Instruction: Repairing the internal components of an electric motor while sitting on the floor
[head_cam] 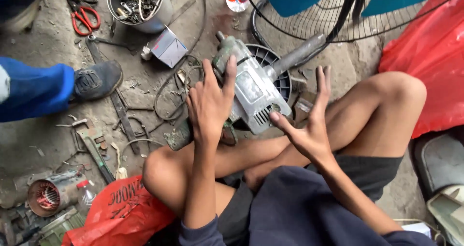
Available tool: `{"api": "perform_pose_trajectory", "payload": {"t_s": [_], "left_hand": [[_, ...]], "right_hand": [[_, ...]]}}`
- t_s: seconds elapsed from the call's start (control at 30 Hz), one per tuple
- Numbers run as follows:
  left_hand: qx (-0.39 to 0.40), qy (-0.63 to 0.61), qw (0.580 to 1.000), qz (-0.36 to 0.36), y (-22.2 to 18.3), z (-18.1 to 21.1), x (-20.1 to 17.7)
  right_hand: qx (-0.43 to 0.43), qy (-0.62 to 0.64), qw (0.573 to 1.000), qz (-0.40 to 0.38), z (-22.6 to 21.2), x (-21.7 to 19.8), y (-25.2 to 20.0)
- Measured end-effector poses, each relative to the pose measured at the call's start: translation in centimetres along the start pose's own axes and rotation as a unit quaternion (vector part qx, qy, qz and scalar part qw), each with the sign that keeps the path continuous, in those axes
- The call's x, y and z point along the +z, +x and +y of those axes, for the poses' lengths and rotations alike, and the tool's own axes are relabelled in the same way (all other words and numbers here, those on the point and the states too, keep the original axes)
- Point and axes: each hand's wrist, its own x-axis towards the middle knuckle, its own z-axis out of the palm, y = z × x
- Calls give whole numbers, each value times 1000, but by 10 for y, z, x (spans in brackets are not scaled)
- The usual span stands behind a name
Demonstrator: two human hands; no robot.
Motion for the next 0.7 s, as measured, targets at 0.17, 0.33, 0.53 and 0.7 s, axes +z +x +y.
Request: {"api": "perform_pose_trajectory", "payload": {"t_s": [0.17,0.33,0.53,0.7], "left_hand": [[-21,-34,997,-58,1,7,-5],[-55,-88,987,-119,0,15,-33],[-39,-100,989,-99,-2,12,-30],[-50,-77,989,-116,-2,10,-27]], "right_hand": [[-55,-4,998,32,19,19,25],[-21,95,995,7,18,10,10],[-85,78,993,4,-1,12,35],[-160,-45,986,34,-14,6,29]]}}
